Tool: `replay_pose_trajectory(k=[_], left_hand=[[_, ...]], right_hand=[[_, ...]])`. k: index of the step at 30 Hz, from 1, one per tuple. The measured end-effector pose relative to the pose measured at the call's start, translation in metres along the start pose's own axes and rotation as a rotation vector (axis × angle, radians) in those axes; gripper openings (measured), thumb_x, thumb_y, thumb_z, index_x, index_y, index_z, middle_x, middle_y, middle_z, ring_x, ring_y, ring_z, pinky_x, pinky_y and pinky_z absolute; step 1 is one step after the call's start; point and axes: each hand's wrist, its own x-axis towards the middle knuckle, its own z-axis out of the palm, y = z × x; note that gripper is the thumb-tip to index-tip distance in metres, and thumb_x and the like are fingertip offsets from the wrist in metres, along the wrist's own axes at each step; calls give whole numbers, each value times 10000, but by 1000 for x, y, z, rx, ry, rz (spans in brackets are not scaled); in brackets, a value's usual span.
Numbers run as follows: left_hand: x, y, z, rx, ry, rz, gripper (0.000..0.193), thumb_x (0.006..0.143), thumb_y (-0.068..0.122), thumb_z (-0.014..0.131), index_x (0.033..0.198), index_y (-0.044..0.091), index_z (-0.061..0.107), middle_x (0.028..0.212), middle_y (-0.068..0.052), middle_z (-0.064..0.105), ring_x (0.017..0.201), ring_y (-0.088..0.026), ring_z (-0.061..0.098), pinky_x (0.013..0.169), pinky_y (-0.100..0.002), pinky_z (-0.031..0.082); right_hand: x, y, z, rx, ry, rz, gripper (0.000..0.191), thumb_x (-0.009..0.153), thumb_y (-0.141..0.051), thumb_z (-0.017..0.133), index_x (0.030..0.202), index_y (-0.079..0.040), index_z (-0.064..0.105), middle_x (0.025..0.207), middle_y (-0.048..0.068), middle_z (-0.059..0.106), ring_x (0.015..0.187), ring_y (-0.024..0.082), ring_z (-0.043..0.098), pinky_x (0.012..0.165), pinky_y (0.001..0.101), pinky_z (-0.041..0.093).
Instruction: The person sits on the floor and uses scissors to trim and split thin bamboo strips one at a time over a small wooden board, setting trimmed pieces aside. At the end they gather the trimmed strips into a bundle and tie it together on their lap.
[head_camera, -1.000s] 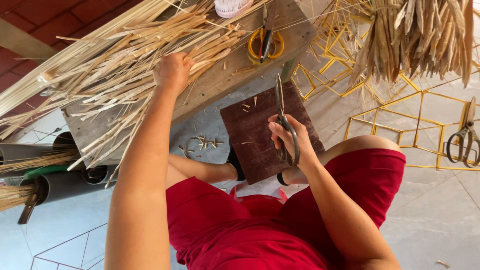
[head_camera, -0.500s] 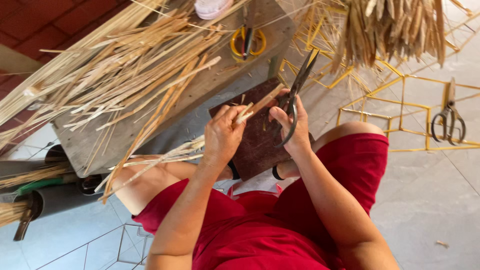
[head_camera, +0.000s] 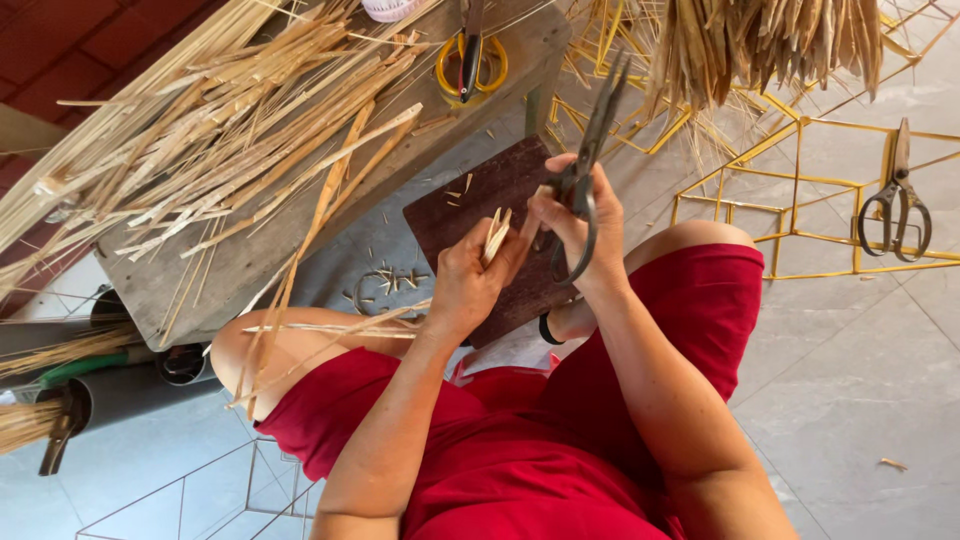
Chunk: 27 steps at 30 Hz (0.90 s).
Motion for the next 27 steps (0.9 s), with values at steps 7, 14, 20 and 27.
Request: replay_pose_trajectory(k=[7, 14, 20, 27], left_hand=[[-1, 0, 1, 88, 63, 139, 134, 982, 134, 709, 960, 29, 630, 727, -18, 658, 630, -64, 630, 571, -247, 508], [13, -13, -10, -242, 262, 40, 105, 1017, 146, 689, 991, 45, 682, 696, 33, 629, 567, -32, 552, 494, -218, 432], [18, -19, -19, -329, 332, 31, 117, 995, 141, 696, 1019, 28, 680, 709, 29, 645, 556, -21, 564, 492, -195, 453], [15, -17, -14, -386, 280, 0, 141, 1007, 157, 699, 1007, 17, 680, 716, 23, 627, 539, -23, 536, 470, -197, 434]], right_hand=[[1, 1, 6, -13, -18, 31, 353, 953, -31, 757, 1261, -67, 588, 893, -13, 646, 810, 66, 605, 691, 218, 483], [-15, -2, 14, -246, -228, 36, 601, 917, -344, 798, 1393, -72, 550, 990, -15, 600, 886, 58, 577, 729, 203, 468], [-28, 0, 27, -527, -339, -47, 757, 859, -438, 830, 1416, -15, 541, 1100, 64, 654, 1016, 129, 610, 903, 283, 517], [-28, 2, 27, -598, -277, -84, 737, 841, -451, 835, 1365, 3, 584, 1020, 54, 684, 917, 106, 636, 816, 268, 541]])
